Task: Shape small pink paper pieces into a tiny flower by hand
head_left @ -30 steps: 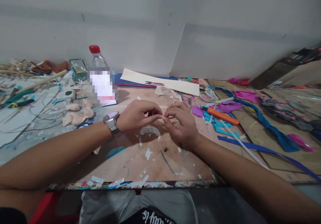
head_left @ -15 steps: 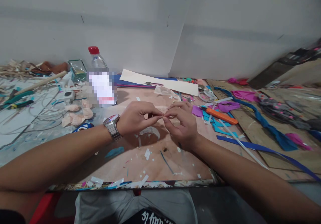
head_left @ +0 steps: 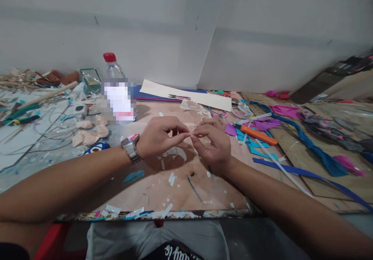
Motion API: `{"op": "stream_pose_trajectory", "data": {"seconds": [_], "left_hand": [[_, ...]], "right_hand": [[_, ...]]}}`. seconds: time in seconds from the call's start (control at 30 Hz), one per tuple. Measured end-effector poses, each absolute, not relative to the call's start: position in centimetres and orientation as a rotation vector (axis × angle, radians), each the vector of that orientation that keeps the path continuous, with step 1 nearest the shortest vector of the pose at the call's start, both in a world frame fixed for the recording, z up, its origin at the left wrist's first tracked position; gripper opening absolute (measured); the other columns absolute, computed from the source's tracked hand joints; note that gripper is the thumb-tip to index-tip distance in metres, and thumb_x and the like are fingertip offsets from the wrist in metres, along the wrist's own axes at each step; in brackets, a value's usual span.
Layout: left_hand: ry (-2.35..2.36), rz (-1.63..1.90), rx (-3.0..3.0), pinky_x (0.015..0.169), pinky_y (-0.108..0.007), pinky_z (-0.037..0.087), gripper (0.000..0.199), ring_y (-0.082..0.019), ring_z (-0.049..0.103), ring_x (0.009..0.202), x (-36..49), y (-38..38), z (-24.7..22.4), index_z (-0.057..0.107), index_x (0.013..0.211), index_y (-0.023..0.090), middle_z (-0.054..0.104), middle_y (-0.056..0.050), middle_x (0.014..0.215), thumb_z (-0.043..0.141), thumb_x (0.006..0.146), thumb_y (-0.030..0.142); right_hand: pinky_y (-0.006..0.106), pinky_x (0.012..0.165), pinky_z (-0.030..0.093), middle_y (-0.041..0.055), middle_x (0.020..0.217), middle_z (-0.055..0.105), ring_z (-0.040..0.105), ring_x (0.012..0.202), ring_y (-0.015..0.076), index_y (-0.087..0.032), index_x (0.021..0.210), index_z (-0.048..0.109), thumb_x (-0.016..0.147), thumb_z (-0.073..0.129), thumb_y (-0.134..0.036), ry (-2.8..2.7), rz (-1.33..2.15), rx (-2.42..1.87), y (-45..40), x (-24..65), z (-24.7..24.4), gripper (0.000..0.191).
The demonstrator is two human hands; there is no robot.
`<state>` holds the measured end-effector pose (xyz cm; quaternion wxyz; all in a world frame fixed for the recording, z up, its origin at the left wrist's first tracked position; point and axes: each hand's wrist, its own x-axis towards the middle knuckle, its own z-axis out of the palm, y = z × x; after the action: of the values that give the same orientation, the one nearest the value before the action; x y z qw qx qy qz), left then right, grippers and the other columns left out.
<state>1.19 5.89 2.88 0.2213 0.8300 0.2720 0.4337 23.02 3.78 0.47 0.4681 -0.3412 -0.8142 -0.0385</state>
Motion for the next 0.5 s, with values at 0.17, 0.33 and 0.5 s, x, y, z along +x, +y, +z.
{"op": "stream_pose_trajectory", "data": {"seconds": [0.17,0.33,0.5], "left_hand": [[0.674,1.231,2.337,0.064,-0.022,0.047,0.011,-0.01,0.062,0.066,1.17,5.86,2.8,0.08,0.094,0.017,0.076,-0.003,0.078,0.07,0.093,0.021],[0.681,1.264,2.361,0.063,-0.022,0.046,0.011,-0.01,0.062,0.064,1.23,5.83,2.83,0.08,0.093,0.017,0.074,-0.002,0.075,0.071,0.094,0.022],[0.683,1.291,2.369,0.062,-0.022,0.047,0.01,-0.01,0.061,0.063,1.26,5.85,2.93,0.079,0.091,0.017,0.074,-0.002,0.073,0.071,0.093,0.022]], "right_hand": [[0.05,0.092,0.042,0.0006,0.082,0.073,0.066,0.093,0.0257,-0.026,0.09,0.064,0.096,0.067,-0.025,-1.985,-0.109,-0.817,3.74,23.05,0.44,0.007],[0.049,0.089,0.043,0.0009,0.082,0.073,0.065,0.093,0.0261,-0.027,0.092,0.065,0.095,0.069,-0.025,-1.963,-0.091,-0.829,3.79,23.07,0.31,0.006],[0.049,0.091,0.043,0.0012,0.083,0.073,0.065,0.093,0.0257,-0.027,0.095,0.066,0.095,0.07,-0.025,-1.952,-0.09,-0.844,3.78,23.06,0.36,0.004]]}}
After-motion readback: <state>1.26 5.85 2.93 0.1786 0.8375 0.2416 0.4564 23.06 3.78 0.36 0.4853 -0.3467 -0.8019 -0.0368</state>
